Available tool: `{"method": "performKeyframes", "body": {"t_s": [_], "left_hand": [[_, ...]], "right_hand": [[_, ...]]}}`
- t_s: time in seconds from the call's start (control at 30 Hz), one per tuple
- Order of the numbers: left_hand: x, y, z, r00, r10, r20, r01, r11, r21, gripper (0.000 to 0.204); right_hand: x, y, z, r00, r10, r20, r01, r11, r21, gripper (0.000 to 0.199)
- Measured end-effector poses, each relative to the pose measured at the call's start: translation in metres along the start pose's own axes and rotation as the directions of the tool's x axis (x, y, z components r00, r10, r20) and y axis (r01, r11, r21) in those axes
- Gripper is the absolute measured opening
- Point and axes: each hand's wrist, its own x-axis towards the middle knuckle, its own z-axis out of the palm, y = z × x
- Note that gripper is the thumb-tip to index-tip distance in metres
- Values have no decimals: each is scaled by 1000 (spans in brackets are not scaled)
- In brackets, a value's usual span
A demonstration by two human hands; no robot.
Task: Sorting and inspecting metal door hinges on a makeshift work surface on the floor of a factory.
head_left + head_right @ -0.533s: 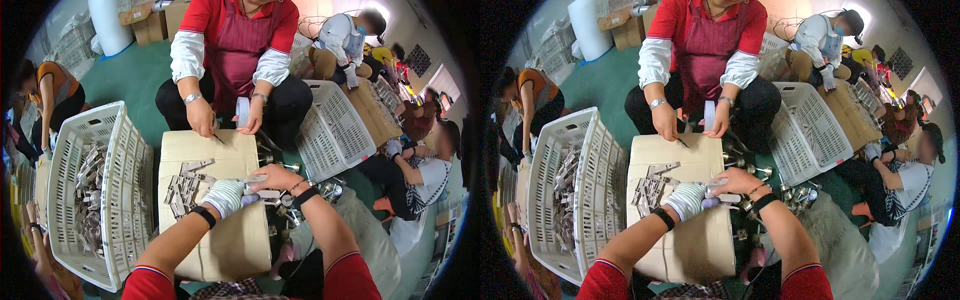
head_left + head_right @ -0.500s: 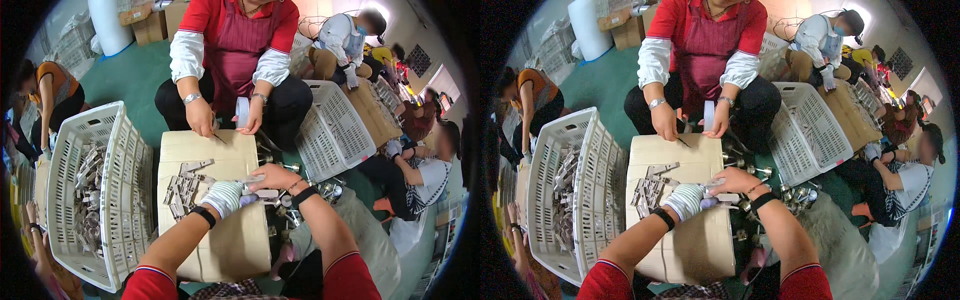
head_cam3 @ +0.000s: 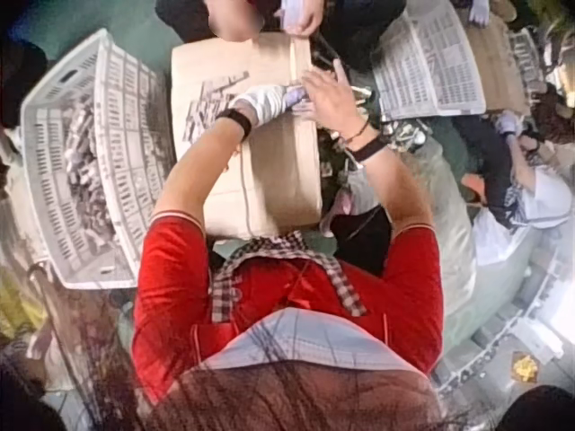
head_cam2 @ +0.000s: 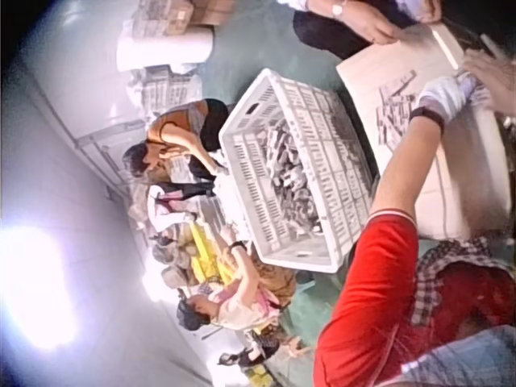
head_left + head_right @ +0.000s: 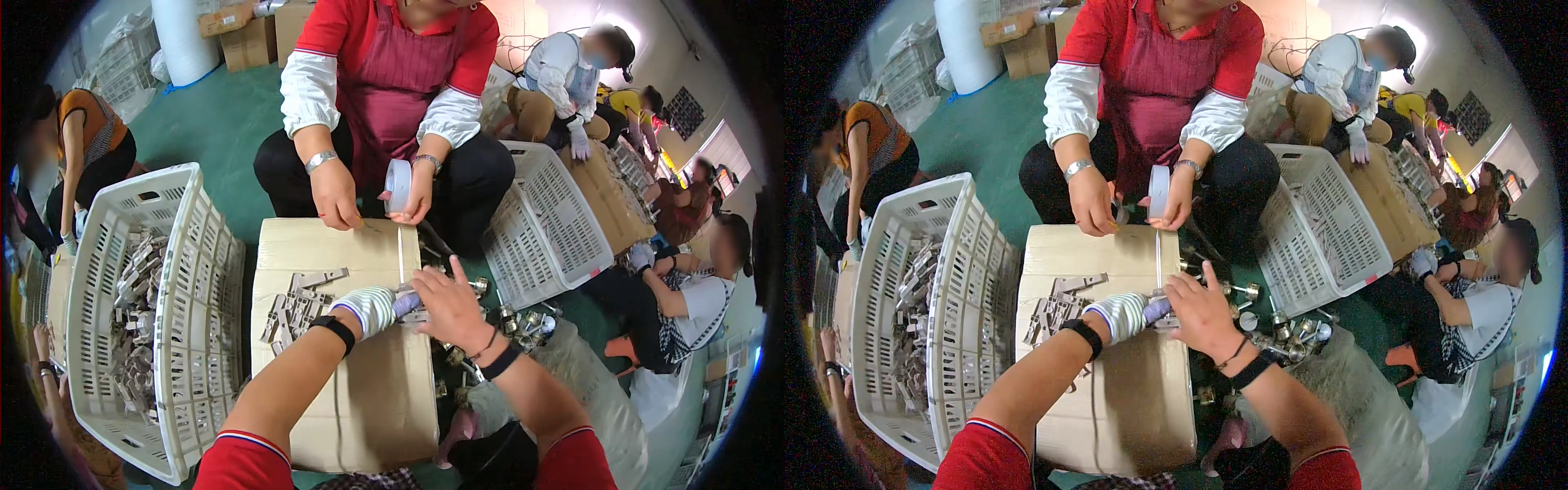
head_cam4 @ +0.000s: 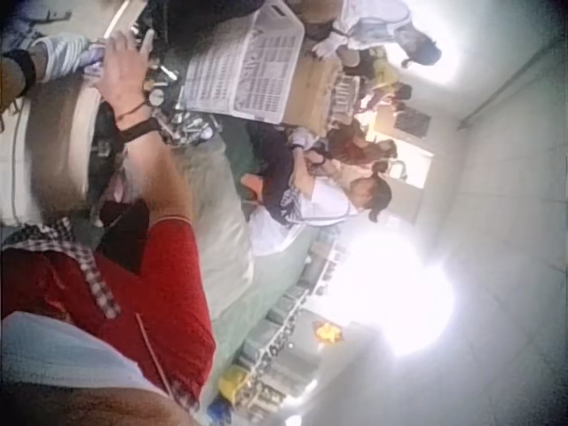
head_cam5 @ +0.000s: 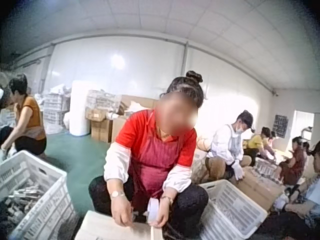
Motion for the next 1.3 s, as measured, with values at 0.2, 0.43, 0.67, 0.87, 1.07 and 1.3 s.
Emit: {"method": "performKeyframes", "body": {"t_s": [0.2,0.43,0.67,0.87,1.07,1.3], "left_hand": [[8,19,-28,986,-153,68,152,988,14,32],[-8,37,-29,968,-211,-139,199,976,-93,42],[-5,26,-28,966,-218,-141,201,972,-126,48],[-2,23,-26,967,-232,-105,222,970,-98,49],[-11,34,-35,972,-227,-61,216,965,-151,60],[-67,93,-57,966,-210,151,246,927,-283,65]], "right_hand": [[30,25,7,963,103,248,-141,980,143,68],[48,38,17,963,75,258,-128,973,192,63],[53,40,17,941,83,328,-173,952,254,68],[51,43,21,930,96,354,-198,944,263,69],[51,37,9,930,92,355,-183,956,230,76],[7,13,-58,815,-76,575,-296,798,525,71]]}}
